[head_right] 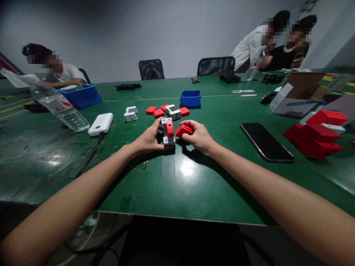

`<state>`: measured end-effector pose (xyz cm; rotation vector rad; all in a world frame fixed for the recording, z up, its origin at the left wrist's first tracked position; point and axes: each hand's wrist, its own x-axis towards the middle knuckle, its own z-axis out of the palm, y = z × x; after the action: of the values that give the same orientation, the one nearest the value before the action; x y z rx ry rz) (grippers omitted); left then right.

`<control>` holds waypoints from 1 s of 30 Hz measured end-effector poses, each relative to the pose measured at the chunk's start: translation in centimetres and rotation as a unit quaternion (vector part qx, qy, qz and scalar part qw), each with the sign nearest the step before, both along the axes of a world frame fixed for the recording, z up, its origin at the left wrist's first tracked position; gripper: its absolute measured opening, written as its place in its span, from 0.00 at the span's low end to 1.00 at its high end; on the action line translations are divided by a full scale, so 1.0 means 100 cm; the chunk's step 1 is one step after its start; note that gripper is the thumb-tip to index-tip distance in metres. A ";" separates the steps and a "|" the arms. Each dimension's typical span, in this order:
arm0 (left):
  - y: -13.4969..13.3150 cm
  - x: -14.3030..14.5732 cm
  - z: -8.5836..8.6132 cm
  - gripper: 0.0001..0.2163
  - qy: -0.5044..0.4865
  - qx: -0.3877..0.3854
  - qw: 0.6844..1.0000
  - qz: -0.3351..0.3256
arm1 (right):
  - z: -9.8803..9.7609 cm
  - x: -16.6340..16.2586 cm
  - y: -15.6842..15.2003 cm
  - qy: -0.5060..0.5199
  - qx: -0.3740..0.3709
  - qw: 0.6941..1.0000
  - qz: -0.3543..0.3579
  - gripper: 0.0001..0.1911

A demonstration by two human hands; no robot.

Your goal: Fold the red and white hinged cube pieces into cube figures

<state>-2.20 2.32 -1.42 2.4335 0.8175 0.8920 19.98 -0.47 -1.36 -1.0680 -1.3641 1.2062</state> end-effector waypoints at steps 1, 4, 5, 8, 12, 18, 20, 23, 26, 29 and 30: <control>0.000 0.000 0.000 0.42 0.000 0.002 1.000 -0.001 | 0.000 0.000 0.000 -0.004 0.001 1.000 -0.001 0.25; 0.000 0.000 0.001 0.41 0.000 0.006 1.000 -0.002 | -0.001 0.000 0.001 -0.021 0.021 1.000 0.000 0.23; 0.000 0.000 0.001 0.41 0.001 0.006 1.000 -0.001 | -0.001 0.000 0.001 -0.027 0.032 0.999 0.003 0.21; 0.000 0.000 0.000 0.41 0.002 0.001 1.000 0.000 | -0.003 0.000 0.002 -0.035 0.068 0.997 0.009 0.17; 0.000 0.000 0.000 0.41 0.000 0.003 1.000 -0.005 | -0.005 0.001 0.004 -0.038 0.091 0.995 0.003 0.13; 0.000 0.000 0.002 0.42 0.004 -0.009 1.000 -0.001 | -0.006 0.003 0.005 -0.060 0.108 0.992 -0.005 0.16; -0.001 0.000 0.002 0.42 0.004 -0.009 1.000 0.001 | -0.005 0.004 0.005 -0.084 0.087 0.993 0.003 0.17; -0.001 0.000 0.001 0.42 0.004 -0.009 1.000 0.004 | -0.006 0.005 0.005 -0.132 0.067 0.989 0.025 0.14; -0.001 0.000 0.001 0.42 0.002 -0.011 1.000 0.003 | -0.008 0.005 0.006 -0.149 0.089 0.985 0.021 0.11; -0.001 0.000 0.001 0.41 0.000 -0.014 1.000 0.000 | -0.010 0.007 0.007 -0.170 0.115 0.978 -0.019 0.09; -0.001 0.000 0.001 0.41 -0.001 -0.016 1.000 0.000 | -0.010 0.008 0.008 -0.180 0.118 0.976 -0.036 0.09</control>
<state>-2.20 2.21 -1.29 2.4058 0.8246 0.8738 20.81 0.30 -2.39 -1.1903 -1.6827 0.7965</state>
